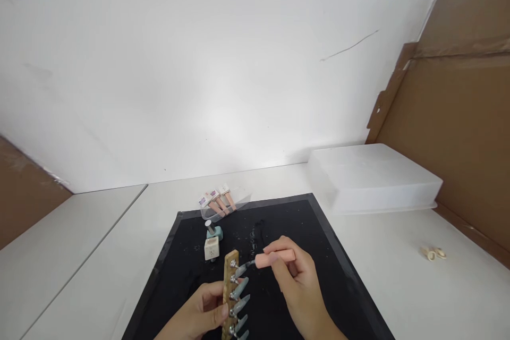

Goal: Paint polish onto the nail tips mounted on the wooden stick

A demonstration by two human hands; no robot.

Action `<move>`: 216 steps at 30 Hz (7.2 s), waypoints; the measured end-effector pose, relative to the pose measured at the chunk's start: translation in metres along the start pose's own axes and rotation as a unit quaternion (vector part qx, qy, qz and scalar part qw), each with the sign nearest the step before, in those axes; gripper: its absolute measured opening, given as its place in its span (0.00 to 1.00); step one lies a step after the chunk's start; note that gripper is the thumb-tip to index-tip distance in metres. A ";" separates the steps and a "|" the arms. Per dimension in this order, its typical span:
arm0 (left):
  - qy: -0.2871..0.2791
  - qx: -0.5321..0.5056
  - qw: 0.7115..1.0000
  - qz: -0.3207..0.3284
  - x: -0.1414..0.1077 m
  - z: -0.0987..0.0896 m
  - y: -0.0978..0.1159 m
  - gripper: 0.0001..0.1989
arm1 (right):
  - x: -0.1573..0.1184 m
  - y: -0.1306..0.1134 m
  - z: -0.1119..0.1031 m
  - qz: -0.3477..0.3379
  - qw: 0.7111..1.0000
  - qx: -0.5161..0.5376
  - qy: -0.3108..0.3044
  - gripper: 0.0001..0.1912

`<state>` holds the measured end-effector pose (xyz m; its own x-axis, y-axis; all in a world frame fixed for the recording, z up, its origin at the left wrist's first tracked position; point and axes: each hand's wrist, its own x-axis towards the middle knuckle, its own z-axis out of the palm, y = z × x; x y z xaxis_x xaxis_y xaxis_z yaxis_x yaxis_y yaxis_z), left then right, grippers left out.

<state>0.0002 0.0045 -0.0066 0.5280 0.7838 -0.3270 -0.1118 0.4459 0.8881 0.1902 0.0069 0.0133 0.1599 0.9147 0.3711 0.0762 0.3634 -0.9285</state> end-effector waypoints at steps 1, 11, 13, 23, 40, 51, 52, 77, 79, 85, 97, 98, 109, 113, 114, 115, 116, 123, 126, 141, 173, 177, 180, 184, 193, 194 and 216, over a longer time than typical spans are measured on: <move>-0.002 0.000 1.000 -0.001 -0.001 -0.001 -0.001 0.23 | 0.000 0.001 0.000 0.004 1.000 -0.006 0.009 0.12; -0.004 0.003 1.000 0.003 0.005 -0.002 -0.002 0.24 | -0.007 0.015 -0.004 -0.040 0.994 0.084 -0.065 0.09; 0.000 0.002 1.000 -0.001 0.005 -0.001 -0.001 0.24 | -0.007 0.012 -0.004 -0.039 0.994 0.067 -0.077 0.09; 0.024 -0.008 0.999 -0.037 -0.001 -0.005 -0.005 0.25 | 0.000 0.002 0.000 0.000 1.000 -0.017 0.021 0.12; 0.042 -0.015 0.997 -0.070 0.002 -0.001 -0.004 0.31 | 0.002 -0.001 -0.002 -0.110 0.984 -0.055 -0.130 0.09; 0.044 -0.011 0.997 -0.068 -0.005 -0.002 0.000 0.29 | -0.002 0.004 0.001 -0.083 0.993 -0.069 -0.037 0.09; 0.044 -0.014 0.997 -0.068 -0.005 -0.002 0.000 0.29 | -0.002 0.004 0.001 -0.081 0.994 -0.066 -0.035 0.09; 0.039 0.046 0.996 -0.066 0.005 -0.010 -0.010 0.24 | -0.002 0.003 0.001 -0.106 0.991 -0.063 -0.045 0.09; 0.028 0.063 0.996 -0.048 0.006 -0.010 -0.012 0.24 | -0.002 0.002 0.001 -0.108 0.991 -0.061 -0.047 0.10; 0.013 0.115 0.993 -0.008 0.007 -0.008 -0.017 0.22 | -0.003 -0.003 0.002 -0.105 0.991 -0.064 -0.047 0.09; 0.145 0.273 0.950 -0.049 0.007 -0.011 -0.023 0.18 | -0.007 -0.004 0.001 -0.108 0.989 -0.078 -0.064 0.10; 0.151 0.286 0.945 -0.049 0.007 -0.011 -0.023 0.17 | -0.008 -0.004 0.001 -0.106 0.989 -0.080 -0.066 0.10; 0.266 0.413 0.870 0.030 -0.012 -0.036 0.014 0.09 | -0.012 -0.010 0.007 -0.108 0.989 -0.082 -0.064 0.09; 0.356 0.430 0.822 0.117 -0.016 -0.051 0.021 0.11 | -0.014 -0.009 0.010 -0.108 0.989 -0.077 -0.060 0.08; 0.347 0.414 0.832 0.126 -0.016 -0.054 0.021 0.15 | -0.014 -0.008 0.011 -0.107 0.990 -0.076 -0.061 0.08; 0.339 0.410 0.837 0.130 -0.015 -0.057 0.019 0.18 | -0.015 -0.007 0.012 -0.105 0.990 -0.076 -0.061 0.08; 0.328 0.405 0.843 0.133 -0.013 -0.060 0.018 0.19 | -0.015 -0.007 0.013 -0.105 0.989 -0.078 -0.063 0.08; 0.270 0.387 0.867 0.158 -0.007 -0.072 0.012 0.14 | -0.020 -0.002 0.017 -0.088 0.990 -0.095 -0.058 0.08; 0.271 0.362 0.878 0.158 -0.008 -0.076 0.012 0.15 | -0.022 0.000 0.017 -0.075 0.991 -0.100 -0.057 0.08; 0.249 0.149 0.949 0.122 -0.018 -0.076 0.025 0.21 | -0.022 0.002 0.018 -0.106 0.987 -0.094 -0.074 0.09; 0.190 0.112 0.971 0.091 -0.012 -0.066 0.018 0.18 | -0.025 0.019 0.032 -0.237 0.932 -0.116 -0.249 0.23; 0.177 0.118 0.973 0.085 -0.012 -0.067 0.017 0.18 | -0.026 0.018 0.032 -0.229 0.940 -0.100 -0.231 0.21; 0.168 0.121 0.975 0.082 -0.011 -0.066 0.017 0.18 | -0.025 0.017 0.032 -0.227 0.940 -0.100 -0.233 0.20; 0.158 0.119 0.977 0.084 -0.012 -0.066 0.017 0.18 | -0.026 0.019 0.031 -0.218 0.942 -0.114 -0.227 0.21; 0.151 0.114 0.978 0.084 -0.016 -0.063 0.018 0.18 | -0.027 0.018 0.030 -0.210 0.942 -0.108 -0.239 0.21; 0.150 0.113 0.979 0.085 -0.016 -0.063 0.018 0.17 | -0.027 0.018 0.030 -0.211 0.942 -0.107 -0.238 0.21; 0.162 0.122 0.976 0.085 -0.014 -0.061 0.021 0.19 | -0.024 0.015 0.030 -0.194 0.929 -0.080 -0.304 0.23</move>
<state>-0.0612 0.0295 -0.0034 0.2214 0.9507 -0.2173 0.0493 0.2116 0.9761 0.1575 -0.0044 -0.0100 -0.4925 0.6685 0.5573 0.1642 0.7002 -0.6948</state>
